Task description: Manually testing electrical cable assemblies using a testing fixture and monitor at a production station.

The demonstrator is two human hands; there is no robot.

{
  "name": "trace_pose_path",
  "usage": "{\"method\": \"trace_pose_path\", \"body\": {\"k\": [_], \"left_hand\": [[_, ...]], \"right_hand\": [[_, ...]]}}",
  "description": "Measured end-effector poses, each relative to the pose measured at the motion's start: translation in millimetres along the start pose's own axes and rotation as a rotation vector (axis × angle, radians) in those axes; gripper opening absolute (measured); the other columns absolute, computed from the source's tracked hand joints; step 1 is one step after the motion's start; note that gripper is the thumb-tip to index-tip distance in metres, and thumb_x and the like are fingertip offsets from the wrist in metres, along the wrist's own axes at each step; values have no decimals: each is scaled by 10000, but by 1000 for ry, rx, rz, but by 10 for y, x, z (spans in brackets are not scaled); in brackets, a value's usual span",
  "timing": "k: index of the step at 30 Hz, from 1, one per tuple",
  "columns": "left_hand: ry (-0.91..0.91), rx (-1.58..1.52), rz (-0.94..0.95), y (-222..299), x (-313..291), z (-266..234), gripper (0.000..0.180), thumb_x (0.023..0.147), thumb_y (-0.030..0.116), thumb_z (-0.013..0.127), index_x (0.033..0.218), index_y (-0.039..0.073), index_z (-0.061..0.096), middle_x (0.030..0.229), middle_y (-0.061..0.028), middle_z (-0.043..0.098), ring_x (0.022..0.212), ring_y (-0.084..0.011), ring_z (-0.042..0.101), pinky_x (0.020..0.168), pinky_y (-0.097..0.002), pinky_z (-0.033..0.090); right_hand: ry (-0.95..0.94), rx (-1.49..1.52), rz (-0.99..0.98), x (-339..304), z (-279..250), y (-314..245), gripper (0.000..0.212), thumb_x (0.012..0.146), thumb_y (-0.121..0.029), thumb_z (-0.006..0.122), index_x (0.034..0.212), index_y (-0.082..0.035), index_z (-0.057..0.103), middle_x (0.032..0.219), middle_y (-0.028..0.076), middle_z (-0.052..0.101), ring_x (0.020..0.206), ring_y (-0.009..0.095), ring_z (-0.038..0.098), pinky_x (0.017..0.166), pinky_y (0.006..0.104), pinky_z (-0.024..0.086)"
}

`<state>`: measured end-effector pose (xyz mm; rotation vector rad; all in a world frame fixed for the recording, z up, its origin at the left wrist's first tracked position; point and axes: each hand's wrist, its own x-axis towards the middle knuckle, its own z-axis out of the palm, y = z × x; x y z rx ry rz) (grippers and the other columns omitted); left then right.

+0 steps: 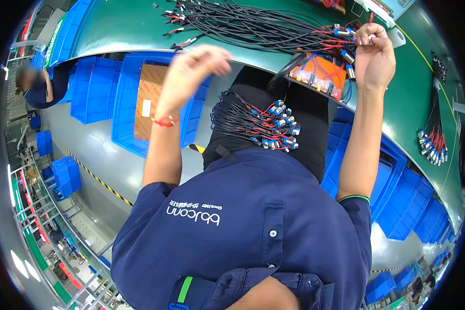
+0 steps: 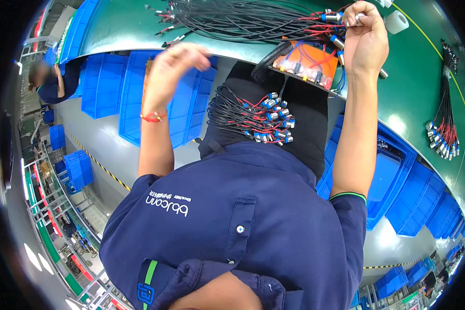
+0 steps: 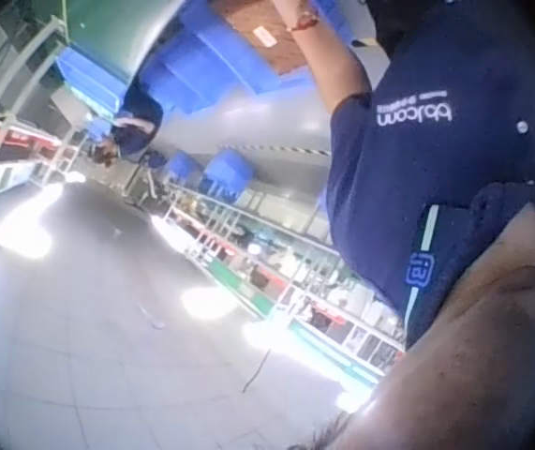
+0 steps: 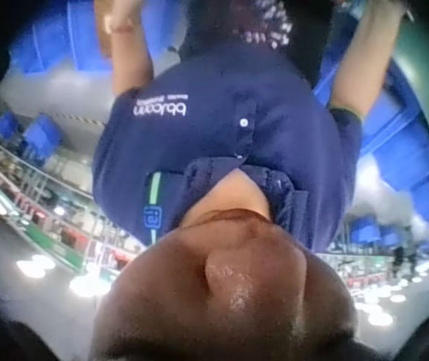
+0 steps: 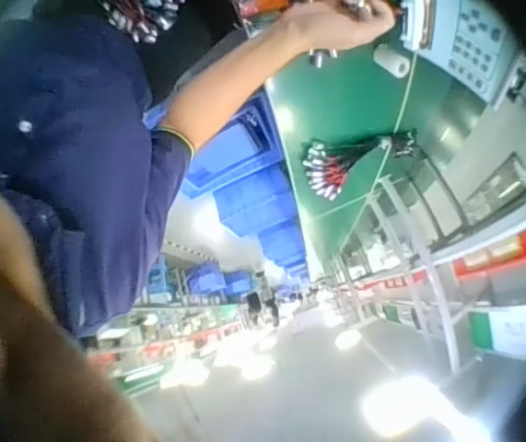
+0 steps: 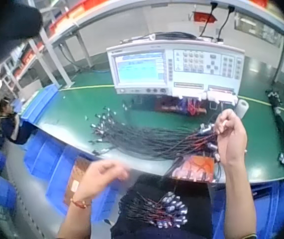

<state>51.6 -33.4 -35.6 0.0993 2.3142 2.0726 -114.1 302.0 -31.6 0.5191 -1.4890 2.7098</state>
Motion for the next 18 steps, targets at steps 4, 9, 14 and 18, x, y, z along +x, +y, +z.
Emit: {"method": "trace_pose_path", "body": {"k": [4, 9, 14, 18], "left_hand": [[-347, 457, -3, -267, -162, 565, 141, 893, 123, 639, 979, 23, 688, 908, -77, 651, 890, -189, 632, 791, -301, 496], [-408, 841, 136, -698, -257, 985, 115, 832, 135, 643, 873, 38, 687, 870, -115, 629, 921, -299, 599, 856, -399, 480], [-433, 965, 154, -808, -198, 1105, 103, 813, 112, 641, 835, 21, 683, 870, -117, 618, 882, -285, 586, 826, -396, 481], [-339, 708, 160, -534, -202, 1151, 125, 865, 106, 617, 915, -6, 638, 865, -119, 611, 847, -257, 607, 771, -354, 491]], "right_hand": [[30, -59, -10, 34, -34, 35, 118, 818, -71, 381, 824, -1, 476, 744, 68, 423, 730, 172, 386, 760, 291, 350], [-7, -74, -51, 76, -60, 73, 182, 850, -46, 372, 875, 17, 541, 760, 73, 468, 740, 162, 426, 778, 278, 368], [103, -1181, -418, -104, 87, 116, 256, 898, -75, 473, 1085, -50, 645, 1067, 113, 614, 1053, 199, 528, 923, 296, 382], [128, -1538, -827, -568, 279, -41, 245, 829, -69, 540, 1061, -34, 611, 992, 117, 591, 956, 255, 518, 889, 363, 383]]}}
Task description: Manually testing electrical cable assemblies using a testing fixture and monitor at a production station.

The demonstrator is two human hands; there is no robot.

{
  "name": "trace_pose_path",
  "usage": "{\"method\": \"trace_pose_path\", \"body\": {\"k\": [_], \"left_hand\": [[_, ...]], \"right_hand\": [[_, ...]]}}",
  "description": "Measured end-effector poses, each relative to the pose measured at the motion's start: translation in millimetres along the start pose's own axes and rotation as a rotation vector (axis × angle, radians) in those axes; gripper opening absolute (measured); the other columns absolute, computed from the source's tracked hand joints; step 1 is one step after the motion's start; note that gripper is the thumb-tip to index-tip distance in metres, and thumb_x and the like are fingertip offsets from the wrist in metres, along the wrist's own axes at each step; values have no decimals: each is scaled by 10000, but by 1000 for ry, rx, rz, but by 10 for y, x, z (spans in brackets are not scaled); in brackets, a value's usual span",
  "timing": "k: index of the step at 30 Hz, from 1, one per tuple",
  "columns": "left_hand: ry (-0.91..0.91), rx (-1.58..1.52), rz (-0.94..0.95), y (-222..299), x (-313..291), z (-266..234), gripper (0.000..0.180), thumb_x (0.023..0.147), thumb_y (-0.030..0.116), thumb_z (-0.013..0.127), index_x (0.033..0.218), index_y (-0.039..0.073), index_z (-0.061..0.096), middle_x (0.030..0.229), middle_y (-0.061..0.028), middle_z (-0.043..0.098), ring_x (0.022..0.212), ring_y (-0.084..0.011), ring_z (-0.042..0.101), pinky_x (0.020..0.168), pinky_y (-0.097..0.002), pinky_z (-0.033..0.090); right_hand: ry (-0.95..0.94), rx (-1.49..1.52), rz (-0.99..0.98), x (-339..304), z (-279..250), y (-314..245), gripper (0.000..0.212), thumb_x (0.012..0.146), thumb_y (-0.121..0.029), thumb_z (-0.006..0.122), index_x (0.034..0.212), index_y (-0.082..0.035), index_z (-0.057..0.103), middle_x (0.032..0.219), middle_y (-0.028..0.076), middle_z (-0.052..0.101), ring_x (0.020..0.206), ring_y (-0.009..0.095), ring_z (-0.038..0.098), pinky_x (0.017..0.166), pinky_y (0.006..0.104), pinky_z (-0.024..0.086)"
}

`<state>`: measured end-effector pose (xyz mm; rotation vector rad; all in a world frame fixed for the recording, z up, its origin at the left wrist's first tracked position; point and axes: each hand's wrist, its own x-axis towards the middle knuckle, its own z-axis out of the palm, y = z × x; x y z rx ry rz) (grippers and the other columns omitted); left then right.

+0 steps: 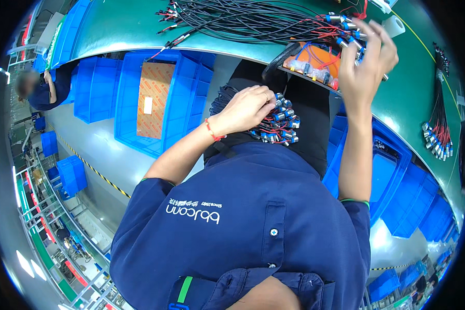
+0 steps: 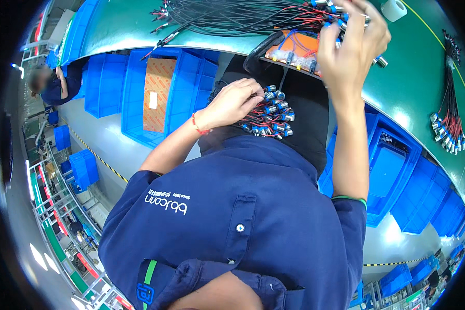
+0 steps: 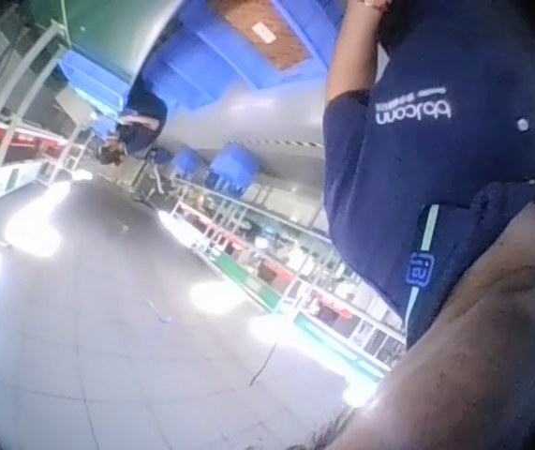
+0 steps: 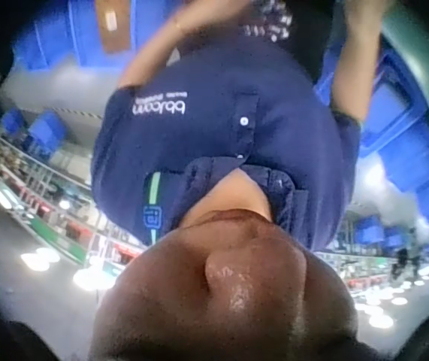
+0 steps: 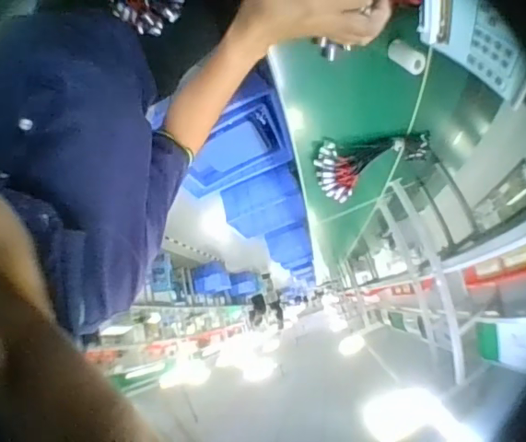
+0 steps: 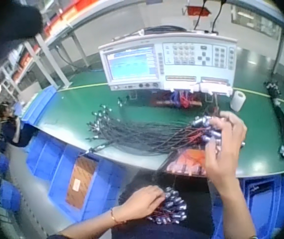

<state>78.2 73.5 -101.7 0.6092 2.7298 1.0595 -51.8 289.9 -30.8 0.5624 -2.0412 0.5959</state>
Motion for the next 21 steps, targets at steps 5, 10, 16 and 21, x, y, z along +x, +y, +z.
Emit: {"method": "trace_pose_path", "body": {"k": [5, 10, 16, 21], "left_hand": [[12, -631, -95, 459, 12, -293, 169, 957, 107, 570, 1060, -19, 617, 892, -67, 640, 811, -95, 595, 717, -263, 476], [-16, -581, -54, 615, 67, -501, 142, 926, 61, 614, 1037, 0, 678, 837, -49, 633, 758, -85, 582, 653, -238, 451], [10, -553, -103, 385, -33, -594, 179, 935, 109, 610, 1047, 6, 704, 841, -47, 642, 742, -95, 574, 661, -233, 453], [108, -1155, -221, 318, -108, -492, 182, 902, 103, 667, 1035, -18, 689, 894, -68, 661, 802, -128, 618, 747, -259, 509]], "right_hand": [[-667, 750, 252, -463, -569, -550, 226, 863, -88, 600, 1085, -51, 623, 955, 79, 615, 943, 255, 538, 888, 356, 391], [-676, 1129, 1033, -774, -1152, -173, 150, 968, -101, 545, 1041, 5, 620, 826, 10, 594, 648, 53, 500, 573, 200, 402], [475, 2072, 993, -801, -2094, 1012, 190, 950, -141, 552, 1016, 25, 485, 674, 1, 418, 586, 101, 420, 525, 251, 358], [715, 1624, 1056, -1111, -2329, 1373, 171, 938, -151, 574, 972, -8, 487, 722, 31, 413, 693, 155, 421, 641, 290, 374]]}}
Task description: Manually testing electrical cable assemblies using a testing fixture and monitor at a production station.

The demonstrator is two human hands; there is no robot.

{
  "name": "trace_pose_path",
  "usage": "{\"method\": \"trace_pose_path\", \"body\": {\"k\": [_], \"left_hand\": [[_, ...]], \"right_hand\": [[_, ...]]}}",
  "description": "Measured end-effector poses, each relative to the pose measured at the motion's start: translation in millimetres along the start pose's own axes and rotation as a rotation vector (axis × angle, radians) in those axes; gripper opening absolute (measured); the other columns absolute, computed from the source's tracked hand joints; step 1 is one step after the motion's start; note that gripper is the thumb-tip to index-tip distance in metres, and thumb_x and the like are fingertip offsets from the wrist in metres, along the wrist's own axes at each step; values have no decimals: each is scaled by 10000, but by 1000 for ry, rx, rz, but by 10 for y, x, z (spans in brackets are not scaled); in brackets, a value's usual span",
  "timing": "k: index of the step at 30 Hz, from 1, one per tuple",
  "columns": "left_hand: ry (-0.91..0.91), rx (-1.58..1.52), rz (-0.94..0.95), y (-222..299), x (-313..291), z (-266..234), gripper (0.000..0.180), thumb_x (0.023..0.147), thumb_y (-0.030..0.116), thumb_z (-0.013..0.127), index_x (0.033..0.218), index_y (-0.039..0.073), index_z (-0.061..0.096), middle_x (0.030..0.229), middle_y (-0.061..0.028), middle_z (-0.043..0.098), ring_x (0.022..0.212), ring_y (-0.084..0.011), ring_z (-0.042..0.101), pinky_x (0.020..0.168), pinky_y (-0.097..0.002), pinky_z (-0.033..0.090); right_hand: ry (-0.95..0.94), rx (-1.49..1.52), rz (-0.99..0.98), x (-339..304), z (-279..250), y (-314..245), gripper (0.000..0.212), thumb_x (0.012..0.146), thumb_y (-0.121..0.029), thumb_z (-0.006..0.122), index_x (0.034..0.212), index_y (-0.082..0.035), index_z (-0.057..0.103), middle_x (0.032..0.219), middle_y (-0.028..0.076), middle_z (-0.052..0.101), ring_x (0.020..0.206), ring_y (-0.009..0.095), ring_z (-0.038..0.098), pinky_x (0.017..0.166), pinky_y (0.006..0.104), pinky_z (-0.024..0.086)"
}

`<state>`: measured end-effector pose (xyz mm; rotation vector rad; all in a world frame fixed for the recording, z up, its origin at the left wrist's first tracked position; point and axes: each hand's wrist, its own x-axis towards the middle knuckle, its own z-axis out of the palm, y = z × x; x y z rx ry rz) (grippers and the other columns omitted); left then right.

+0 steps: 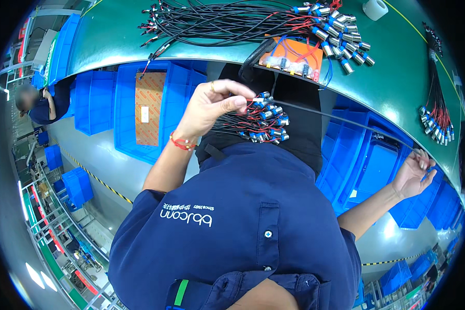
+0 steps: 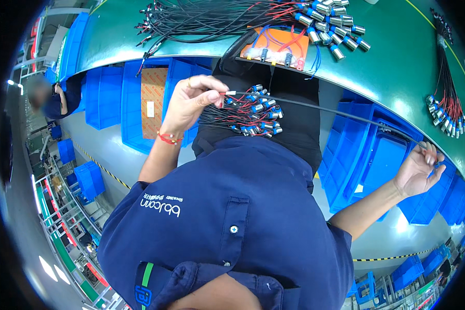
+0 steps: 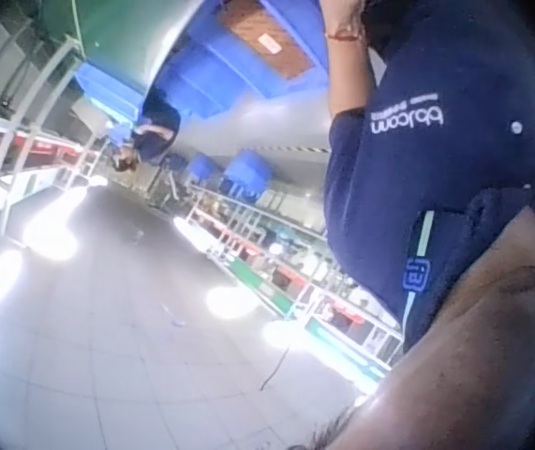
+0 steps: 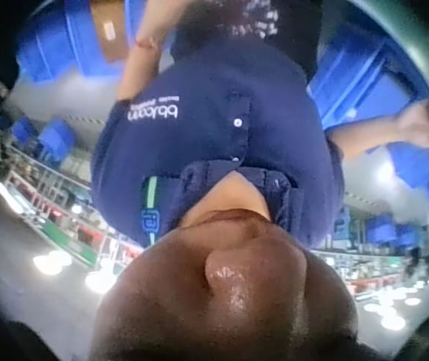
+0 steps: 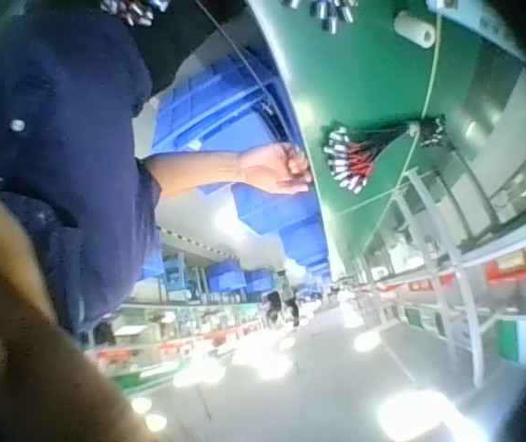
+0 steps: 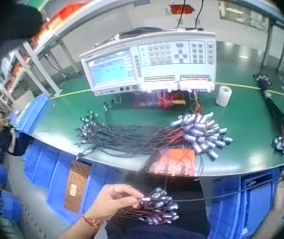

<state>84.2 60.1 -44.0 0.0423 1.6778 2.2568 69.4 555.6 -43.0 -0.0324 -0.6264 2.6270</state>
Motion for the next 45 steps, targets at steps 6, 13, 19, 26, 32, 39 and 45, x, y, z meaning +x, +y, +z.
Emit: {"method": "trace_pose_path", "body": {"k": [6, 13, 19, 26, 32, 39, 45], "left_hand": [[-49, -525, 21, -217, 240, 349, 293, 903, 114, 658, 1157, -15, 585, 906, -84, 624, 845, -180, 575, 766, -314, 479], [-106, -541, -142, -369, 485, 701, 233, 971, 175, 578, 1122, -2, 593, 988, -42, 591, 732, -81, 548, 635, -221, 463], [-100, -471, -288, -598, 670, 884, 266, 999, 282, 540, 1031, 34, 632, 813, 32, 517, 656, -33, 421, 589, -198, 368], [-107, -495, -257, -686, 738, 919, 229, 1023, 308, 484, 982, 95, 557, 822, 44, 448, 697, -34, 403, 626, -195, 363], [-101, -596, -248, -787, 795, 980, 226, 1022, 321, 479, 1028, 109, 557, 861, 41, 466, 765, -53, 444, 714, -228, 398], [36, -511, -230, -718, 810, 938, 246, 995, 299, 546, 972, 78, 652, 872, 35, 585, 777, -53, 503, 738, -228, 424], [-40, -301, -252, -478, 793, 976, 392, 1012, 372, 492, 1058, 19, 656, 815, 25, 571, 740, -43, 511, 692, -207, 429]], "right_hand": [[220, 47, 124, 128, -625, -142, 218, 904, -166, 579, 972, 22, 492, 732, 42, 332, 643, 166, 289, 592, 335, 281], [-44, -12, 283, -62, -619, -40, 156, 680, -116, 558, 781, -38, 467, 712, 41, 322, 638, 167, 269, 579, 312, 245], [123, -163, 233, -139, -437, 283, 192, 652, -111, 540, 679, -95, 351, 658, 27, 315, 655, 162, 303, 665, 311, 273], [-11, -181, 282, -112, -372, 452, 133, 698, -133, 512, 712, -75, 393, 682, 37, 330, 657, 158, 300, 657, 304, 282], [-19, -165, 335, -107, -355, 518, 118, 718, -137, 501, 732, -56, 415, 688, 43, 336, 667, 160, 304, 644, 298, 281], [-44, -174, 245, -112, -405, 619, 158, 737, -136, 506, 665, -94, 371, 626, 24, 301, 617, 145, 285, 606, 305, 255], [-39, -237, 139, -74, -333, 614, 173, 750, -128, 516, 654, -107, 374, 605, 11, 291, 590, 130, 287, 586, 297, 250]]}}
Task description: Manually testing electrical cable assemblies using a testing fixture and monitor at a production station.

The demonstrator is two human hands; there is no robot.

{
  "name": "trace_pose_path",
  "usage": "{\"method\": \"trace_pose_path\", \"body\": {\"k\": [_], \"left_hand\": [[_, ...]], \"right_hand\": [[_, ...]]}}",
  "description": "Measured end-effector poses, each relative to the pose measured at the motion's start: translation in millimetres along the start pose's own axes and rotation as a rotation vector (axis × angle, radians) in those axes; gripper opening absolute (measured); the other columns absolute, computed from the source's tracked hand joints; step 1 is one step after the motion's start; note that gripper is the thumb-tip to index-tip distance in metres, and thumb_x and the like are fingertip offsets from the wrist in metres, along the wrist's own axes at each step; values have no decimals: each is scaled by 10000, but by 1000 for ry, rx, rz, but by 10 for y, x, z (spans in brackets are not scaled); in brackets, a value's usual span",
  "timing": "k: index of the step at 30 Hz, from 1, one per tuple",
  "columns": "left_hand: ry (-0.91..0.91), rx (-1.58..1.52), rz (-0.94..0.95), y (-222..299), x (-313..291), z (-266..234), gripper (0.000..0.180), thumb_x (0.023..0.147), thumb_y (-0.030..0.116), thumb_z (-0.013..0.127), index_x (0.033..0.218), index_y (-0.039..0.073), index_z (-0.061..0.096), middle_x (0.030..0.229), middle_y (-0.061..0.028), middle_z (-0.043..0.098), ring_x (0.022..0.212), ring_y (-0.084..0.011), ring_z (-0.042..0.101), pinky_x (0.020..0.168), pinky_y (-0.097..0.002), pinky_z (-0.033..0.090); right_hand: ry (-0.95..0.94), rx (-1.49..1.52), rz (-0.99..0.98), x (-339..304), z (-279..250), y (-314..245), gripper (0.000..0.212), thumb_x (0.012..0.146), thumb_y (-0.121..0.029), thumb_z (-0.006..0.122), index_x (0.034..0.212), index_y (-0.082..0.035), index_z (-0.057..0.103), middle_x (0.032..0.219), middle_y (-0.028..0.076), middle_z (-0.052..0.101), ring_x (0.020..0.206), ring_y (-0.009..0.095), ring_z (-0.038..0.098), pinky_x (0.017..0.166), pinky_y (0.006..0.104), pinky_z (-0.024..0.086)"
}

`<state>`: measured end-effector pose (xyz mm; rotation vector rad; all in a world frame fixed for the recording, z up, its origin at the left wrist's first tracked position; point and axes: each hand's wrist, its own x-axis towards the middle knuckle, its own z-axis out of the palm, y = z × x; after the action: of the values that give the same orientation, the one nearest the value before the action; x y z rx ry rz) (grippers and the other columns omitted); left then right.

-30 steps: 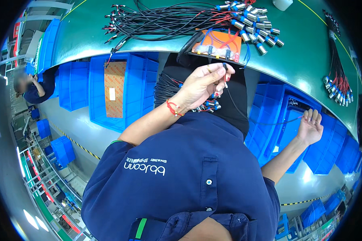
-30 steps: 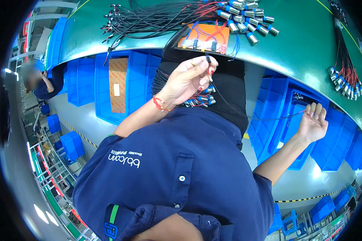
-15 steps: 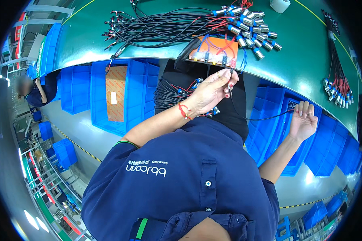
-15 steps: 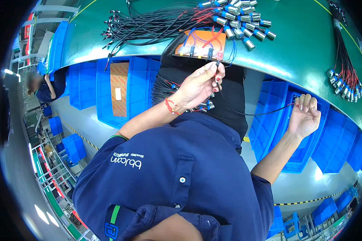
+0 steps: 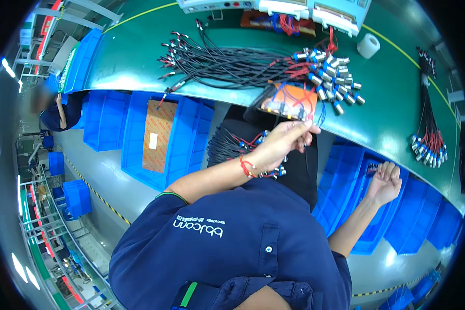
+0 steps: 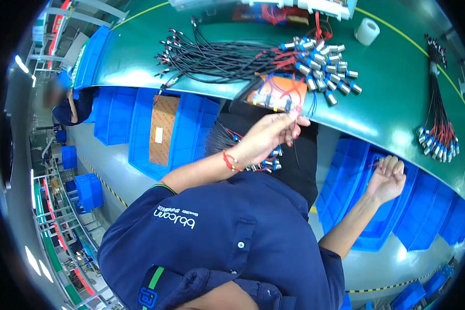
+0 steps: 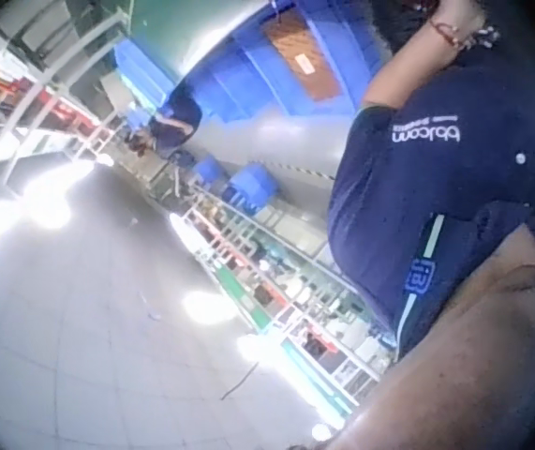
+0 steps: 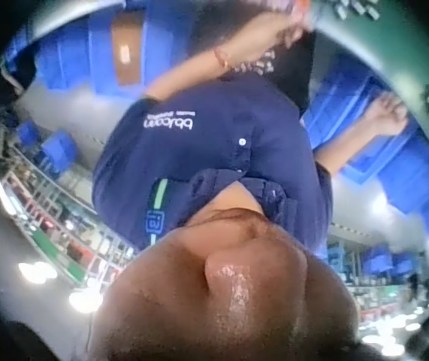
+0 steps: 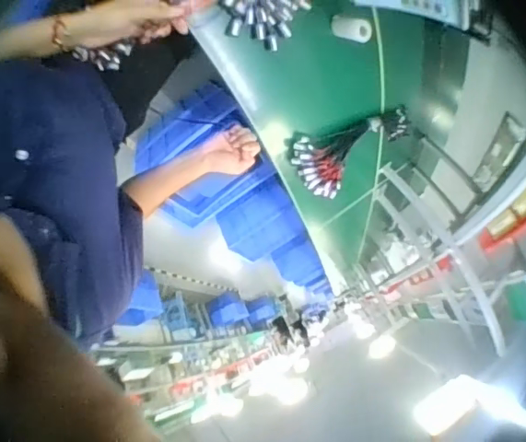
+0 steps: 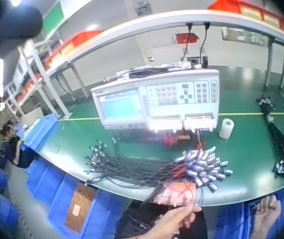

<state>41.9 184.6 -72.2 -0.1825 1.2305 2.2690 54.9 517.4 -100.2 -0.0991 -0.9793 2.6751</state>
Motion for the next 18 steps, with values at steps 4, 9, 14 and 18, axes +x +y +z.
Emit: {"method": "trace_pose_path", "body": {"k": [4, 9, 14, 18], "left_hand": [[65, 27, 34, -22, 54, 76, 357, 1014, 339, 501, 1001, 22, 664, 676, 44, 532, 604, -40, 455, 592, -208, 395], [85, 53, 96, -86, 69, 56, 354, 1021, 329, 490, 925, 29, 651, 619, 49, 491, 560, -36, 405, 546, -210, 356], [-62, 182, -32, -22, -207, 81, 356, 1024, 316, 480, 887, 26, 633, 585, 40, 490, 533, -40, 450, 516, -205, 376], [-229, 294, 49, 269, -634, 46, 349, 1021, 291, 490, 904, 1, 645, 635, -5, 571, 567, -63, 526, 550, -223, 422]], "right_hand": [[2, -14, -20, 0, 14, -22, 151, 751, -118, 488, 659, -104, 369, 607, 13, 293, 590, 129, 289, 587, 295, 252], [-5, -74, -60, -5, 44, -27, 145, 756, -116, 466, 660, -104, 357, 614, 16, 296, 593, 129, 281, 586, 296, 251], [-21, -154, -87, 31, 151, -204, 95, 764, -113, 470, 708, -85, 398, 637, 21, 315, 608, 127, 297, 603, 291, 260], [-81, -117, -17, 52, 305, -361, 133, 761, -110, 497, 864, -38, 455, 693, 18, 340, 631, 127, 310, 632, 288, 277]]}}
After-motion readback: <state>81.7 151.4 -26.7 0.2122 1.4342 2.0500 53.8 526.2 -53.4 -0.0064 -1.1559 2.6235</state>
